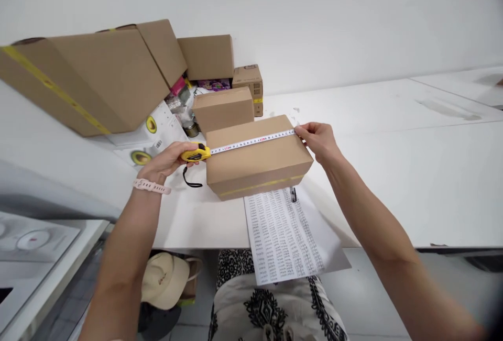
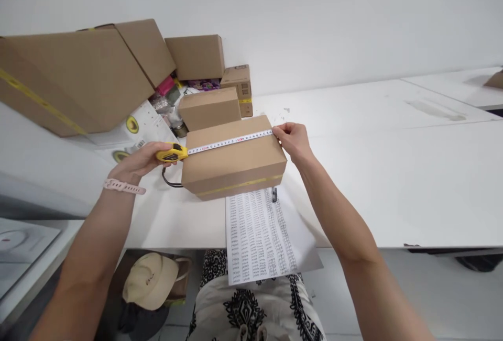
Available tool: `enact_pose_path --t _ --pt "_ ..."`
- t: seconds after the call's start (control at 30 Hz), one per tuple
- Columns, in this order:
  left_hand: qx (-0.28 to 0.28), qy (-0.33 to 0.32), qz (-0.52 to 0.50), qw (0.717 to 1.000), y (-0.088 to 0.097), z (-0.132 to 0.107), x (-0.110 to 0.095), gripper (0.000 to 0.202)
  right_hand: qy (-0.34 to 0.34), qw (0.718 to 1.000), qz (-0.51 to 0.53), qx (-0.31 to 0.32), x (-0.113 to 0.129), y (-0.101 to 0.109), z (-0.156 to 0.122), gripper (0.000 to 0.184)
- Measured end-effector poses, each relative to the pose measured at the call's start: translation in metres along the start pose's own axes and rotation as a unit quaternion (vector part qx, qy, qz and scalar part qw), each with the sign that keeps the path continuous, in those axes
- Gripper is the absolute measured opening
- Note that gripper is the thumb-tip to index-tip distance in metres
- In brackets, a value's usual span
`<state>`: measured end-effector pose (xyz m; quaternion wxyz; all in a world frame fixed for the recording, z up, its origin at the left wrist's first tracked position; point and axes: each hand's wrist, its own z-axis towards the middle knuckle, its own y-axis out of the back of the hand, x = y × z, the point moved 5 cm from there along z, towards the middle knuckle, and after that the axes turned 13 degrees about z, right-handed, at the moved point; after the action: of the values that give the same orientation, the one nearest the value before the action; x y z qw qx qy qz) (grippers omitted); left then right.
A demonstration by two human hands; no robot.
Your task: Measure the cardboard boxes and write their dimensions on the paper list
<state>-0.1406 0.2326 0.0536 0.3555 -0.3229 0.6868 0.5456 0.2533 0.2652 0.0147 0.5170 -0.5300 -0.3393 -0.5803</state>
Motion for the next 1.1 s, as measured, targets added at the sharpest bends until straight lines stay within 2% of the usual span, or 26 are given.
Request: enact_pose_path --t 0.13,0.23,0.37,0.53,1.1 --pt "0.020 0.036 -0.008 0.999 0.001 0.013 0.002 0.031 -0.054 0.998 -0.003 -0.015 -0.020 -0.003 0.000 0.022" --pt "0.051 0.040 0.000 0.998 0.004 0.018 -0.004 0.034 -0.054 0.998 0.011 -0.019 -0.024 -0.005 0.002 0.023" --pt "0.084 0.062 0.016 0.994 0.011 0.012 -0.004 0.044 -0.050 0.999 0.014 -0.014 -0.025 -0.007 0.004 0.022" --pt "0.073 0.072 0.026 0.994 0.016 0.005 0.003 0.050 -0.045 0.999 0.007 -0.015 -0.027 -0.006 0.004 0.022" --pt "0.069 0.066 0.044 0.994 0.011 0.011 0.005 0.046 -0.052 0.999 0.006 -0.014 -0.026 -0.007 0.001 0.022"
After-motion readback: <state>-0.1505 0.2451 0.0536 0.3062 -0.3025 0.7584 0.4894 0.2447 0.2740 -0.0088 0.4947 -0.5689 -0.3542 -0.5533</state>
